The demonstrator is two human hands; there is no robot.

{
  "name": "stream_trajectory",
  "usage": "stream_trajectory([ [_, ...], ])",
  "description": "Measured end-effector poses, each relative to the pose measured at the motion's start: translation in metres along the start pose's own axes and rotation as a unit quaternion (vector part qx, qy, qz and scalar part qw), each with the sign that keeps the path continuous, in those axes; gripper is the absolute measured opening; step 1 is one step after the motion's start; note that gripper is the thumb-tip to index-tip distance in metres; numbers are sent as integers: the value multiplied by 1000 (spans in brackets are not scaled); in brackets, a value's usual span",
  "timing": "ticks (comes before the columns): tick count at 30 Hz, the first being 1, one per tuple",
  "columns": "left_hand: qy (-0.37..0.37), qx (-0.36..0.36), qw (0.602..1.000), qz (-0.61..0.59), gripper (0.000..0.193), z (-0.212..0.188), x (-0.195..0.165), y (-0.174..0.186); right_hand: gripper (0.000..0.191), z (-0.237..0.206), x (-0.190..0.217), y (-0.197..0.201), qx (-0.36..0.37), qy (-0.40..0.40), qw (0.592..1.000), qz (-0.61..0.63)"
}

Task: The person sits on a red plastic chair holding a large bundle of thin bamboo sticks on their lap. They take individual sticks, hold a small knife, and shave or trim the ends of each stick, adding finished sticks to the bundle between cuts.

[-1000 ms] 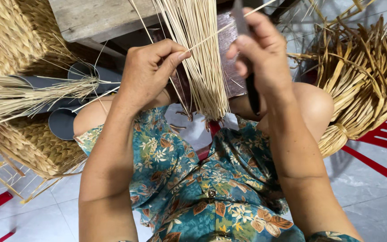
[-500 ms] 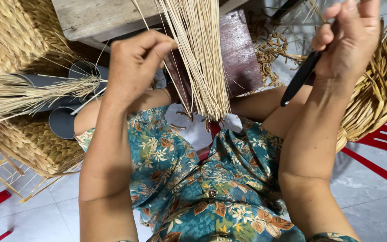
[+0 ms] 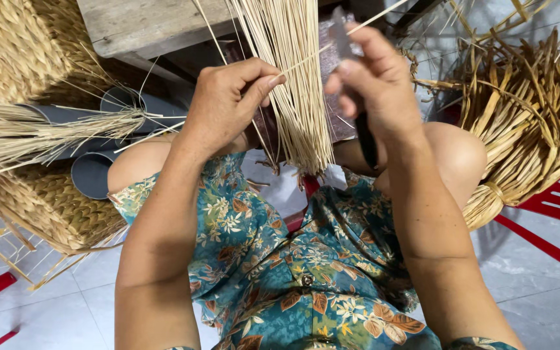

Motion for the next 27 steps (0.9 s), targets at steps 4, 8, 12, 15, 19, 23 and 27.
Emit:
stream_trajectory([
  [4, -10, -56, 998, -22, 11, 2, 11, 5, 28, 6, 12, 58, -58, 109, 992, 17],
  [8, -13, -176, 966, -191, 15, 5, 27, 28, 23, 11, 25, 110, -174, 155, 971, 54],
  [12, -146, -223, 840, -473, 14, 2, 36, 44, 12, 11, 11, 99, -183, 137, 972, 44],
  [15, -158, -212, 801, -538, 12, 8, 45, 42, 12, 15, -9, 56, -78, 110, 990, -48],
  [19, -39, -206, 836, -507, 11, 25, 70, 25, 25, 22, -37, 1, -18, -37, 989, -145],
  [23, 120, -270, 815, -499, 10, 44, 106, -7, 30, 32, -65, -36, 57, -54, 979, -188],
  [27, 212, -323, 805, -451, 14, 59, 134, -23, 34, 41, -89, -59, 84, -60, 977, -186],
])
Point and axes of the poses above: each hand's wrist, its own z-axis towards the middle knuckle, its own y-axis out of the back of the hand, x = y × z, the point moved 1 cm from there along z, towards the middle knuckle, and after that the axes turned 12 degrees about y, right-handed, at the moved point
